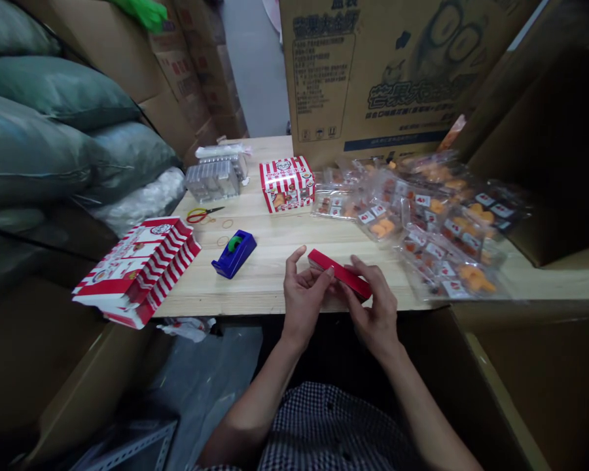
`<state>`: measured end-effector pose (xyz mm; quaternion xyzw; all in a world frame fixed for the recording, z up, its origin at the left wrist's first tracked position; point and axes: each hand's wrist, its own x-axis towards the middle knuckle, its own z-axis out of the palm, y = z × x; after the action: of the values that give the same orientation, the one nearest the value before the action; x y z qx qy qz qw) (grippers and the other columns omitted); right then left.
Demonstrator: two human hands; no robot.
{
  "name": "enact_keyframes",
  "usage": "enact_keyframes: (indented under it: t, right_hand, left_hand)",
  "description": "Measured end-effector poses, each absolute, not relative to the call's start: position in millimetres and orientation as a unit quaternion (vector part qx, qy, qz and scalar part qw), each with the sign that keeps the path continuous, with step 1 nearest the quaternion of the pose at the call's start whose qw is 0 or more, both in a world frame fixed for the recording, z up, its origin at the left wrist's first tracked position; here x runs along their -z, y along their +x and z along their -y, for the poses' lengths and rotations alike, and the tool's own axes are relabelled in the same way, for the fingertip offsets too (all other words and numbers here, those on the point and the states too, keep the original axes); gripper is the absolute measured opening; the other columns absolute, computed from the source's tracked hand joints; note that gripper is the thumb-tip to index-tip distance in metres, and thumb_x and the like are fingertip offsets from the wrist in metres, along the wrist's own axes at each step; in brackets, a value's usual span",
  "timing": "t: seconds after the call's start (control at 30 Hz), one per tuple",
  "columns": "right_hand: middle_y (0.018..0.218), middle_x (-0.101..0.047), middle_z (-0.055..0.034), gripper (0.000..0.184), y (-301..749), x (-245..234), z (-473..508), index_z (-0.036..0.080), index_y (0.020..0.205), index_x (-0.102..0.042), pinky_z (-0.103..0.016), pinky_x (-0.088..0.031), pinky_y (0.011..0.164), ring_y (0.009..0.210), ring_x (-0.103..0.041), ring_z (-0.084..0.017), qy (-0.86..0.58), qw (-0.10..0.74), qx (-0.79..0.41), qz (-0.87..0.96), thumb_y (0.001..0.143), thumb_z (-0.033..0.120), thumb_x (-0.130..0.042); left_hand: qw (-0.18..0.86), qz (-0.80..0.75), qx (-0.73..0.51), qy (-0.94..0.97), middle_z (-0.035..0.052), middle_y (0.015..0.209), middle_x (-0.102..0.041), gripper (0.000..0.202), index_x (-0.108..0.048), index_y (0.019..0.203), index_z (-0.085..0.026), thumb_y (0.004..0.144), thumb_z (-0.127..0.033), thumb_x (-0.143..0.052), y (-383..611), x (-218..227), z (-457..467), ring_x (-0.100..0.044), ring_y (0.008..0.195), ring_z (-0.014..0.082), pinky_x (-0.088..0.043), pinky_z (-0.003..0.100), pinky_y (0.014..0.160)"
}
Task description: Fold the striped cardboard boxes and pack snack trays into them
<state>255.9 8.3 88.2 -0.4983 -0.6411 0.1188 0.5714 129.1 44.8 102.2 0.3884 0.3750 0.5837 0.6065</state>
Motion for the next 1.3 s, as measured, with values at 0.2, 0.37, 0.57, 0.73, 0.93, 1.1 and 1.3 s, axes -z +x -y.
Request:
enact_keyframes:
  t: [0.2,0.37,0.57,0.73,0.93,1.1,1.3]
  right_hand:
    - [0.115,-0.060,-0.0071,0.054,269.8,-98.9,-13.0,0.038,0.141,-0.054,-0.057,-0.037,0.111,0.112,-0.056,-0.025,-0.482,0.478,-0.114,0.726,0.096,0.009,-0.055]
    - [0.112,-0.059,-0.0067,0.046,277.3,-104.0,-15.6,0.037,0.134,-0.062,-0.056,-0.038,0.112,0.112,-0.057,-0.023,-0.484,0.485,-0.172,0.708,0.096,0.011,-0.057]
    - [0.109,-0.067,-0.0037,0.040,277.3,-100.4,-11.1,0.036,0.125,-0.069,-0.056,-0.028,0.120,0.109,-0.061,-0.022,-0.465,0.536,-0.203,0.675,0.094,0.012,-0.061]
    - [0.113,-0.070,-0.0040,0.030,280.4,-90.5,0.3,0.033,0.117,-0.073,-0.055,-0.034,0.117,0.108,-0.064,-0.023,-0.489,0.584,-0.195,0.618,0.093,0.018,-0.063]
    - [0.146,-0.054,-0.0074,0.074,292.4,-84.7,33.7,0.033,0.149,-0.044,-0.053,-0.031,0.119,0.138,-0.048,-0.027,-0.550,0.651,-0.236,0.467,0.083,0.031,-0.078]
    - [0.127,-0.069,-0.0095,0.041,288.0,-86.3,67.1,0.027,0.130,-0.059,-0.052,-0.058,0.094,0.112,-0.069,-0.027,-0.485,0.671,-0.506,0.241,0.096,0.050,-0.056]
    - [0.100,-0.078,-0.0069,0.029,326.7,-103.5,117.5,0.020,0.107,-0.067,-0.042,-0.065,0.081,0.090,-0.076,-0.024,-0.469,0.710,-0.511,0.120,0.082,0.029,-0.076]
  left_hand:
    - [0.639,-0.365,-0.561,0.380,0.0016,0.081,-0.075,0.060,-0.042,0.132,-0.021,0.083,-0.029,-0.076,130.4,-95.9,-47.4,-0.069,0.067,0.0117,-0.055,0.026,0.072]
    - [0.514,-0.458,-0.514,0.512,-0.0018,0.072,-0.068,0.059,-0.054,0.125,-0.021,0.076,-0.039,-0.081,115.1,-92.1,-65.6,-0.064,0.063,0.0131,-0.050,0.024,0.064]
    - [0.321,-0.381,-0.464,0.732,0.0104,0.130,-0.059,0.059,-0.062,0.127,-0.025,0.073,-0.033,-0.085,90.2,-84.8,-92.0,-0.059,0.113,0.0227,-0.050,0.033,0.090]
    - [0.385,-0.322,-0.396,0.769,0.0056,0.101,-0.072,0.027,-0.067,0.110,-0.020,0.086,-0.032,-0.073,89.4,-86.4,-83.1,-0.066,0.092,0.0185,-0.052,0.030,0.080]
    - [0.251,-0.297,-0.486,0.783,0.0091,0.111,-0.074,0.023,-0.070,0.113,-0.023,0.090,-0.022,-0.066,94.4,-83.8,-56.8,-0.067,0.106,0.0228,-0.054,0.040,0.093]
    - [0.199,-0.210,-0.485,0.825,0.0048,0.109,-0.078,0.028,-0.075,0.105,-0.032,0.085,-0.014,-0.069,108.1,-59.6,-31.9,-0.071,0.108,0.0256,-0.057,0.043,0.092]
    - [0.122,-0.072,-0.445,0.884,0.0078,0.127,-0.071,0.062,-0.061,0.132,-0.032,0.077,-0.008,-0.078,139.4,-49.3,-9.1,-0.065,0.119,0.0268,-0.055,0.041,0.098]
